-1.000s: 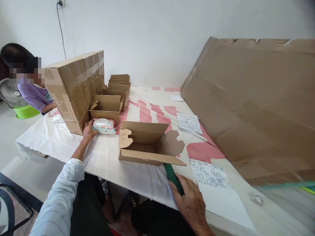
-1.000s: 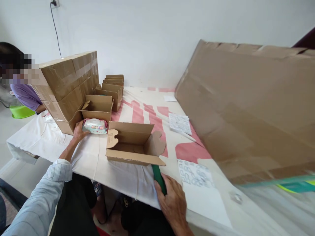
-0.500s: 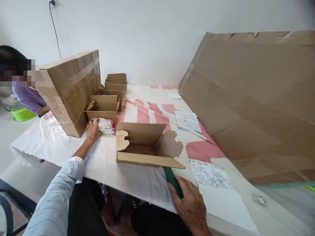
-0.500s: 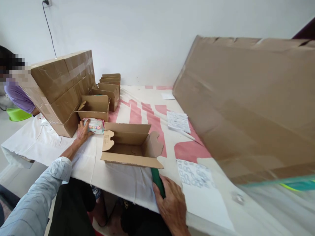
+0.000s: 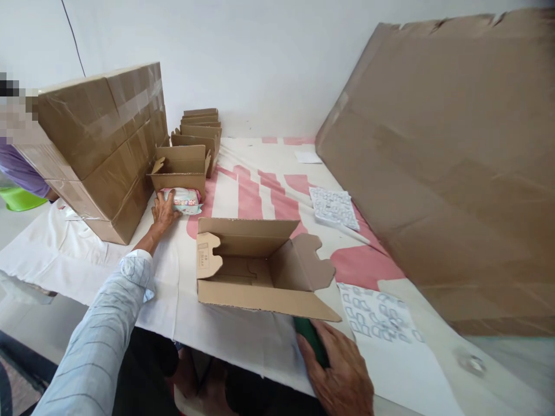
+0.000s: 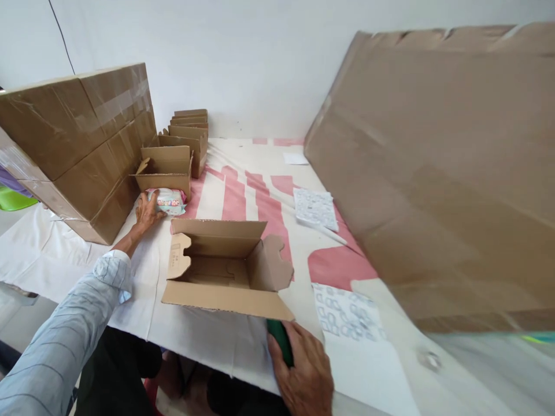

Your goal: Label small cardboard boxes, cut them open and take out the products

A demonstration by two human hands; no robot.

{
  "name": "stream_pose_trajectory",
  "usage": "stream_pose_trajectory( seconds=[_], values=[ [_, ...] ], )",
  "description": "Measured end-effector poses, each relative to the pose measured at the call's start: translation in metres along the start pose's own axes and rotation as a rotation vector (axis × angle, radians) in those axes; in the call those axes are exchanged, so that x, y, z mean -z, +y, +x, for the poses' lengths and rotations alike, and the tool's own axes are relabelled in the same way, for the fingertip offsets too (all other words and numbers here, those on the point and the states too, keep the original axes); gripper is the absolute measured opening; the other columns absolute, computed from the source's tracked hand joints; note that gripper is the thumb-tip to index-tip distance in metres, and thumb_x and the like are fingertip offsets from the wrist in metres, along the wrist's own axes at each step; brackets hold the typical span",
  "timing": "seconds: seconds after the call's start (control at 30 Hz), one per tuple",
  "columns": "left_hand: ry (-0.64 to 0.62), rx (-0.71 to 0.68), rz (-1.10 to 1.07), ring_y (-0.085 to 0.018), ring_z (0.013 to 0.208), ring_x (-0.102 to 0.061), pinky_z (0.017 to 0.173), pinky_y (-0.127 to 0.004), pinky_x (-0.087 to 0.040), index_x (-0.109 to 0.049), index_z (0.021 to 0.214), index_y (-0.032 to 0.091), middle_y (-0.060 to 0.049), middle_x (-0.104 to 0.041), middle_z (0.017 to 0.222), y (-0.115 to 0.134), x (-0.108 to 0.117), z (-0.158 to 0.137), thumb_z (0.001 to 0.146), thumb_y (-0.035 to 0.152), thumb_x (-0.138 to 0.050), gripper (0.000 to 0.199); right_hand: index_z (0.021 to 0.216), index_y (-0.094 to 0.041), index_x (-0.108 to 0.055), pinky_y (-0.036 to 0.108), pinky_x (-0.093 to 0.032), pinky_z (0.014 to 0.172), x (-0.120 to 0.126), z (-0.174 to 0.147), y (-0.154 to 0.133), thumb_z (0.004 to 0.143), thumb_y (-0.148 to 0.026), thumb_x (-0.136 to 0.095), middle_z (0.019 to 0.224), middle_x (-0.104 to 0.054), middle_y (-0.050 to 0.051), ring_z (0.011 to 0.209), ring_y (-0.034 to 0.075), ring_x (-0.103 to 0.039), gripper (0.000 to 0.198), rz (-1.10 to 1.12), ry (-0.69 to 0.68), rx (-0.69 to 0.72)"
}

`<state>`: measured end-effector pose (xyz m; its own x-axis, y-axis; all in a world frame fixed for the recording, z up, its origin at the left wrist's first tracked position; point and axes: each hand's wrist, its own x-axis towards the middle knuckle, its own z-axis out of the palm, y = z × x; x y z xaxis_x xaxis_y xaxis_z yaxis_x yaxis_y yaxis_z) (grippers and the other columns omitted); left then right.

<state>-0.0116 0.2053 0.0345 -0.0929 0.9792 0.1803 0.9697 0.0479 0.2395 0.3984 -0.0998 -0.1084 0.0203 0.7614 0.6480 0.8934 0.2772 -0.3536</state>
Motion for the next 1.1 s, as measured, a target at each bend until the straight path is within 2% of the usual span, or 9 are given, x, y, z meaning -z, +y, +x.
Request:
stream_pose_trajectory(
  seconds=[0.27,0.43,0.53,0.63,0.73,0.8,0.87,0.97,1.1],
  values=[
    [-0.01,-0.003,-0.026,-0.045,0.147,-0.045,0.114,-0.061,-0.047,-0.036,0.17,0.029,-0.023,-0.04,0.165,0.004,0.0,0.018,0.092,0.029,-0.078,0.088,0.136,-0.016,-0.069,0.051,-0.058,0.095,0.002,0.004,-0.004,0.11,-0.048,-0.058,0.116,-0.078,0.019,0.107,0.036,-0.072,0.042,0.014,0.01,0.02],
    [-0.001,0.044,-0.012,-0.05,0.151,-0.042,0.117,-0.073,-0.043,-0.037,0.169,0.026,-0.026,-0.037,0.169,0.01,0.017,0.007,0.086,0.018,-0.076,0.092,0.137,-0.019,-0.069,0.052,-0.057,0.098,-0.002,0.006,-0.008,0.11,-0.048,-0.056,0.118,-0.077,0.017,0.11,0.035,-0.071,0.042,0.06,0.009,-0.042],
    [0.06,-0.052,-0.119,-0.048,0.157,-0.038,0.123,-0.071,-0.041,-0.042,0.166,0.024,-0.023,-0.033,0.174,0.007,0.03,-0.011,0.083,0.018,-0.077,0.09,0.135,-0.02,-0.07,0.052,-0.057,0.099,-0.006,0.006,-0.008,0.109,-0.051,-0.055,0.119,-0.077,0.017,0.111,0.035,-0.07,0.043,0.058,0.011,-0.057],
    [-0.083,-0.256,-0.398,-0.042,0.161,-0.038,0.124,-0.062,-0.046,-0.041,0.169,0.026,-0.019,-0.036,0.176,-0.007,0.044,-0.039,0.08,0.025,-0.082,0.098,0.133,-0.02,-0.07,0.05,-0.056,0.099,-0.008,0.007,-0.009,0.11,-0.051,-0.053,0.118,-0.077,0.016,0.11,0.034,-0.07,0.042,0.055,0.017,-0.058],
    [-0.424,-0.357,-0.734,-0.044,0.163,-0.039,0.114,-0.061,-0.054,-0.031,0.175,0.034,-0.018,-0.036,0.179,-0.024,0.057,-0.077,0.074,0.041,-0.092,0.118,0.131,-0.02,-0.071,0.048,-0.055,0.098,-0.009,0.009,-0.011,0.11,-0.051,-0.052,0.118,-0.076,0.016,0.109,0.033,-0.068,0.042,0.064,0.024,-0.067],
    [-0.581,-0.369,-0.856,-0.046,0.166,-0.034,0.115,-0.062,-0.052,-0.024,0.177,0.04,-0.018,-0.031,0.182,-0.028,0.06,-0.103,0.067,0.049,-0.098,0.133,0.13,-0.019,-0.071,0.048,-0.054,0.097,-0.01,0.01,-0.011,0.109,-0.051,-0.052,0.117,-0.076,0.016,0.108,0.033,-0.068,0.042,0.062,0.018,-0.078],
    [-0.615,-0.375,-0.88,-0.047,0.169,-0.026,0.119,-0.064,-0.047,-0.016,0.178,0.042,-0.019,-0.023,0.185,-0.023,0.06,-0.125,0.062,0.052,-0.102,0.145,0.129,-0.02,-0.071,0.048,-0.054,0.097,-0.011,0.01,-0.011,0.109,-0.051,-0.051,0.117,-0.076,0.015,0.108,0.032,-0.068,0.042,0.05,0.009,-0.084],
    [-0.577,-0.389,-0.896,-0.048,0.171,-0.018,0.122,-0.067,-0.041,-0.002,0.179,0.04,-0.021,-0.015,0.186,-0.004,0.052,-0.145,0.058,0.056,-0.104,0.159,0.129,-0.019,-0.071,0.048,-0.054,0.098,-0.012,0.01,-0.01,0.108,-0.05,-0.051,0.117,-0.076,0.016,0.109,0.033,-0.067,0.042,0.034,0.011,-0.074],
    [-0.531,-0.426,-0.936,-0.048,0.171,-0.021,0.121,-0.064,-0.044,0.004,0.179,0.036,-0.022,-0.016,0.186,0.022,0.041,-0.155,0.06,0.056,-0.103,0.162,0.129,-0.018,-0.071,0.049,-0.053,0.098,-0.014,0.011,-0.011,0.108,-0.05,-0.051,0.117,-0.075,0.016,0.108,0.033,-0.066,0.043,0.037,0.011,-0.081]
  ],
)
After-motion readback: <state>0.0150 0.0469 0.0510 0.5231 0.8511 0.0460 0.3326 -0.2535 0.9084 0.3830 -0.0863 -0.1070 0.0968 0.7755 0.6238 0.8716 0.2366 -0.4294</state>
